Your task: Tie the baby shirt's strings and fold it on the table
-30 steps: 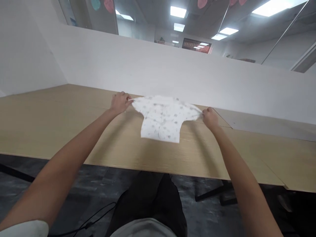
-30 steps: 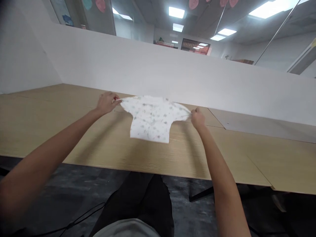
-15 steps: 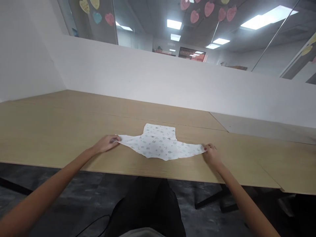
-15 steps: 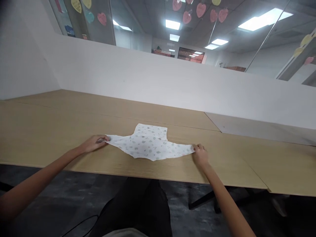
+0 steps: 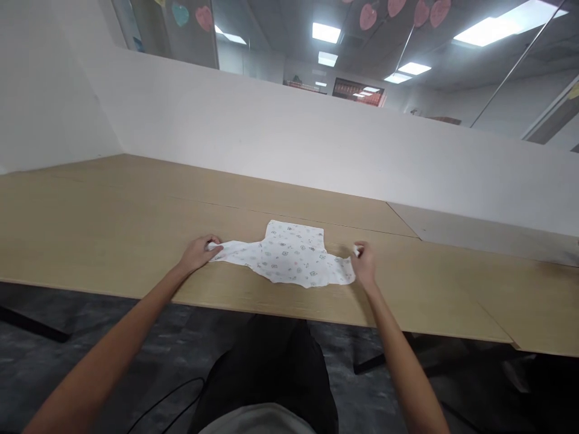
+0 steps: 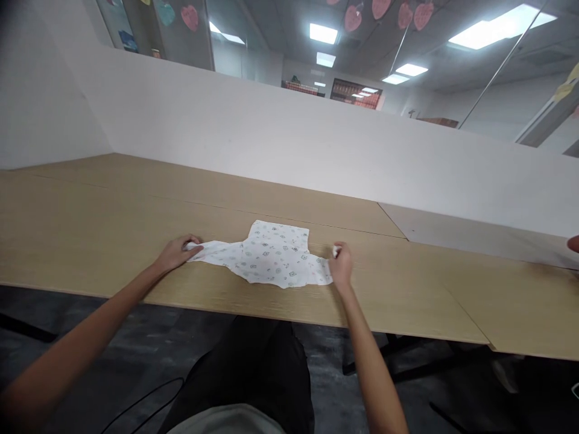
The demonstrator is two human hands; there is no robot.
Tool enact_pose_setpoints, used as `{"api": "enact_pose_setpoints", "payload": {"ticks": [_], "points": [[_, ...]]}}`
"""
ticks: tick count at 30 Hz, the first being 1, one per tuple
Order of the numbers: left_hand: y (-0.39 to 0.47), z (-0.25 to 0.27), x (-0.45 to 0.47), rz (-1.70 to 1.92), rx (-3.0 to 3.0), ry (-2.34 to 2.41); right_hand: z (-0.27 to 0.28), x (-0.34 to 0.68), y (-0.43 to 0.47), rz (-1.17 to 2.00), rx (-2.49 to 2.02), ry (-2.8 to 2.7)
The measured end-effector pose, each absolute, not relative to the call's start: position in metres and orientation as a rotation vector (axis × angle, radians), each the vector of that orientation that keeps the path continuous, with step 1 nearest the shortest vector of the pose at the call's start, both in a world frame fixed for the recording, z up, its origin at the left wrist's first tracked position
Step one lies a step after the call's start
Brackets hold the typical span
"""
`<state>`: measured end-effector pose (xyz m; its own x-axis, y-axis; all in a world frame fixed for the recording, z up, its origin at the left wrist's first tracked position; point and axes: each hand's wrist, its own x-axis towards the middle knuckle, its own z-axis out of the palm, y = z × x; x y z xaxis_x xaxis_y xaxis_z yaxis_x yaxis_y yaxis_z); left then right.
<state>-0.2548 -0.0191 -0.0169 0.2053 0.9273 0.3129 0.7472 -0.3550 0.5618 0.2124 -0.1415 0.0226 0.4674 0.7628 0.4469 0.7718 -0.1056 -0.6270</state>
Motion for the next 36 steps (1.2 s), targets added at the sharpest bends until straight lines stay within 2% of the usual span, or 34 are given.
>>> {"api": "enact_pose_setpoints", "payload": {"ticks": [3,9,14,17,22,24,28,36], "points": [[-0.019,-0.019,-0.258,1.065,2.021,1.542,0.033,0.137,-0.125,0.012,-1.621,-1.467],[-0.019,-0.020,-0.257,1.238,1.797,1.481,0.025,0.034,-0.114,0.047,-1.756,-1.842],[-0.022,-0.019,-0.259,1.379,1.618,1.427,0.006,-0.002,-0.177,0.046,-1.614,-1.982],[-0.024,-0.017,-0.252,1.510,1.419,1.382,-0.036,-0.035,-0.249,0.199,-1.295,-2.055],[-0.028,0.010,-0.199,1.693,1.179,1.187,-0.143,-0.073,-0.323,0.715,-1.163,-2.362],[-0.032,0.026,-0.163,1.678,1.281,1.158,-0.173,-0.076,-0.327,0.795,-1.229,-2.421],[-0.053,0.040,-0.085,1.447,1.676,1.087,-0.202,-0.077,-0.322,0.732,-1.294,-2.334],[-0.093,-0.010,-0.005,1.031,2.371,0.789,-0.229,-0.088,-0.319,0.759,-1.360,-2.166]]}}
